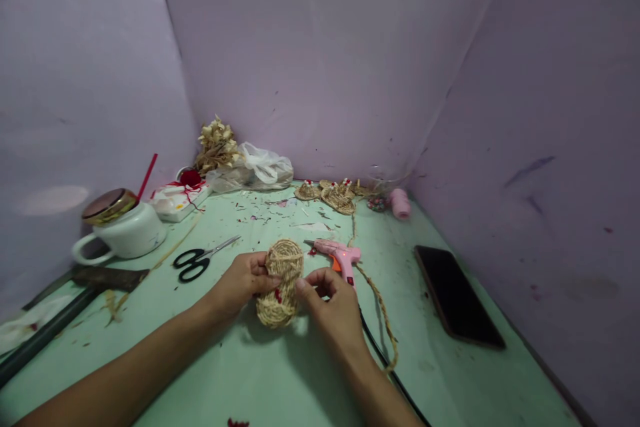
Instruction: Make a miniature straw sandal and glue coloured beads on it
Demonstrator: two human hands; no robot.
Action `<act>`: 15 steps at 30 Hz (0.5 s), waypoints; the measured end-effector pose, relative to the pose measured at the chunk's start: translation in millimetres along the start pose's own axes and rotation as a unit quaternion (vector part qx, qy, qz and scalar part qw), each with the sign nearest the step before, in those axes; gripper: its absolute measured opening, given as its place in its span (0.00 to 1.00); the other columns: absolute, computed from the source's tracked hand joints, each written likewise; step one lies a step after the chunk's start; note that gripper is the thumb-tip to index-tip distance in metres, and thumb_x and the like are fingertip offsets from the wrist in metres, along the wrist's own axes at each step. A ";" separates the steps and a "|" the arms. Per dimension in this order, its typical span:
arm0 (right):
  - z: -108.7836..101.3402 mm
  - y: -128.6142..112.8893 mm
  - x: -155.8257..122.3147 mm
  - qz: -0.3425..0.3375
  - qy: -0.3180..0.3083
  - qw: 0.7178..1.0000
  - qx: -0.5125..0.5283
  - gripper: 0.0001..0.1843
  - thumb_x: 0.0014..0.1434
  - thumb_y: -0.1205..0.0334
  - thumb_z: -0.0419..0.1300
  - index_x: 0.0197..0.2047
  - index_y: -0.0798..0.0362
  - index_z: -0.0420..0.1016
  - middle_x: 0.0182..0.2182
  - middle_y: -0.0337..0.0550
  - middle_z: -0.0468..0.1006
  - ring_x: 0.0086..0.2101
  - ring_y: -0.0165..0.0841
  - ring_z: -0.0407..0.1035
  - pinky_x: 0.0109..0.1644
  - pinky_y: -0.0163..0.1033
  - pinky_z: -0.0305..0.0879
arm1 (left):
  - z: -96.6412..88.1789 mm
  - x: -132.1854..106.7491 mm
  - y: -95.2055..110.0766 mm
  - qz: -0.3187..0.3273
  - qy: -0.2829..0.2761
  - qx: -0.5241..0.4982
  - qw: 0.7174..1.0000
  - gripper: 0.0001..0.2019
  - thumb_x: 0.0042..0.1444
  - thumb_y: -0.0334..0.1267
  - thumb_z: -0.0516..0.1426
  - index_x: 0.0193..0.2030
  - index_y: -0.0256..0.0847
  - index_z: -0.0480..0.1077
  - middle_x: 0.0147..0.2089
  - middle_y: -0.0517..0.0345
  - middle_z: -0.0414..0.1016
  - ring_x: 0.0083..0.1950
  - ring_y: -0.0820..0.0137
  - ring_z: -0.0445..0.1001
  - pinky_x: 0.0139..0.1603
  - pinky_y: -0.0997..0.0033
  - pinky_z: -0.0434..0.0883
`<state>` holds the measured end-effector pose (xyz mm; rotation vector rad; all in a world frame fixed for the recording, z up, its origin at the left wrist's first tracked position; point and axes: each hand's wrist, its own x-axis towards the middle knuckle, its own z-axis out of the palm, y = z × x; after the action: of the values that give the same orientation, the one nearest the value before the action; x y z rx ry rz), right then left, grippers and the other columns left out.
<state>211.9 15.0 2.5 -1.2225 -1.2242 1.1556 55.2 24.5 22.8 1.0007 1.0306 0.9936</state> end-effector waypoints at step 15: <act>7.4 -5.3 -8.7 0.202 -0.144 0.960 0.131 0.10 0.38 0.55 0.59 0.20 0.54 0.68 0.16 0.38 0.68 0.16 0.26 0.59 0.19 0.31 0.55 | -24.8 -6.1 20.9 0.239 -0.087 0.279 0.926 0.18 0.40 0.29 0.61 0.42 0.40 0.71 0.48 0.52 0.71 0.48 0.63 0.66 0.49 0.68 0.61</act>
<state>204.1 6.4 7.3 -1.1577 -1.0072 1.7902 26.6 27.7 38.9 1.8460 0.9571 0.9911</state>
